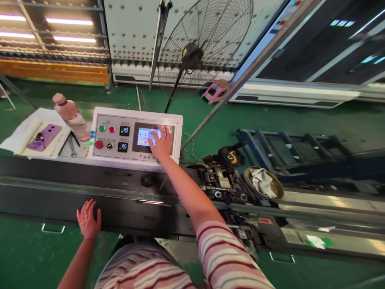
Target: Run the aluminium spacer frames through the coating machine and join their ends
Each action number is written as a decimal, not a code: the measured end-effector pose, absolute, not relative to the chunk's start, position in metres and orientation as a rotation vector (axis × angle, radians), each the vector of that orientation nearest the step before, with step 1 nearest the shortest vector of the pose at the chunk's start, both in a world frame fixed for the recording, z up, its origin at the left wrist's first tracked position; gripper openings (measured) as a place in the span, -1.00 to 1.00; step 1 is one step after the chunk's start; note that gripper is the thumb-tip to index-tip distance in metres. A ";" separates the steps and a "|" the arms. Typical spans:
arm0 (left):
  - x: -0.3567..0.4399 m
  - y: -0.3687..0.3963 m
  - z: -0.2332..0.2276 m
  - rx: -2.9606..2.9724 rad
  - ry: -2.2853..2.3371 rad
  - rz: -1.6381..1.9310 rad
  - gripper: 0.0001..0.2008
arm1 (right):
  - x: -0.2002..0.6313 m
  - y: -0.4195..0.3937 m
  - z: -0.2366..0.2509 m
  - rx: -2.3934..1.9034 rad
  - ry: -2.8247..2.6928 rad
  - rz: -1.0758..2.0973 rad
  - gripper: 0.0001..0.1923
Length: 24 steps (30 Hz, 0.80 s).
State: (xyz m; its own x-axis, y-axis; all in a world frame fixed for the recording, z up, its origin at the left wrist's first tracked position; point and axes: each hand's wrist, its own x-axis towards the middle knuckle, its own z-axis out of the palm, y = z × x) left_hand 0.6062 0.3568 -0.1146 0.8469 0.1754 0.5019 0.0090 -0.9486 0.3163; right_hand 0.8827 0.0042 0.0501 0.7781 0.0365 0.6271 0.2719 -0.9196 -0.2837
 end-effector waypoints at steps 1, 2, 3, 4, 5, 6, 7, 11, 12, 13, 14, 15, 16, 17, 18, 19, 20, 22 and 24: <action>0.606 0.357 -0.114 2.725 0.139 0.783 -0.59 | 0.884 0.005 0.050 -2.622 -0.257 -0.903 -0.56; 0.606 0.356 -0.114 2.729 0.139 0.783 -0.59 | 0.885 0.006 0.049 -2.631 -0.272 -0.894 -0.56; 0.606 0.356 -0.114 2.732 0.138 0.781 -0.59 | 0.885 0.006 0.049 -2.635 -0.280 -0.885 -0.56; 0.606 0.356 -0.113 2.734 0.138 0.781 -0.59 | 0.885 0.006 0.049 -2.633 -0.284 -0.881 -0.55; 0.606 0.356 -0.113 2.735 0.139 0.780 -0.59 | 0.885 0.005 0.048 -2.625 -0.281 -0.882 -0.55; 0.606 0.356 -0.112 2.733 0.140 0.777 -0.58 | 0.883 0.004 0.048 -2.610 -0.270 -0.893 -0.56; 0.606 0.356 -0.112 2.729 0.140 0.774 -0.58 | 0.881 0.002 0.046 -2.591 -0.251 -0.915 -0.57; 0.606 0.356 -0.114 2.707 0.133 0.765 -0.58 | 0.870 -0.008 0.037 -2.530 -0.165 -1.021 -0.60; 0.606 0.357 -0.114 2.703 0.129 0.764 -0.58 | 0.868 -0.009 0.034 -2.528 -0.155 -1.032 -0.60; 0.606 0.357 -0.114 2.702 0.126 0.764 -0.58 | 0.866 -0.010 0.031 -2.532 -0.150 -1.035 -0.60; 0.606 0.357 -0.114 2.704 0.126 0.762 -0.58 | 0.866 -0.011 0.029 -2.540 -0.149 -1.032 -0.60; 0.606 0.357 -0.114 2.706 0.127 0.760 -0.58 | 0.866 -0.011 0.028 -2.551 -0.149 -1.026 -0.61; 0.606 0.357 -0.114 2.709 0.128 0.759 -0.58 | 0.866 -0.011 0.027 -2.560 -0.147 -1.020 -0.61; 0.606 0.357 -0.113 2.713 0.124 0.759 -0.58 | 0.867 -0.010 0.028 -2.566 -0.143 -1.015 -0.62; 0.606 0.358 -0.113 2.715 0.120 0.760 -0.58 | 0.866 -0.009 0.029 -2.566 -0.135 -1.010 -0.62; 0.606 0.358 -0.113 2.715 0.117 0.762 -0.58 | 0.864 -0.007 0.032 -2.557 -0.126 -1.006 -0.62; 0.605 0.359 -0.113 2.713 0.112 0.765 -0.58 | 0.859 -0.005 0.034 -2.539 -0.119 -1.004 -0.62; 0.605 0.360 -0.114 2.703 0.110 0.765 -0.57 | 0.839 0.000 0.038 -2.493 -0.120 -0.997 -0.61; 0.605 0.362 -0.116 2.692 0.109 0.766 -0.57 | 0.805 0.006 0.037 -2.473 -0.162 -0.968 -0.60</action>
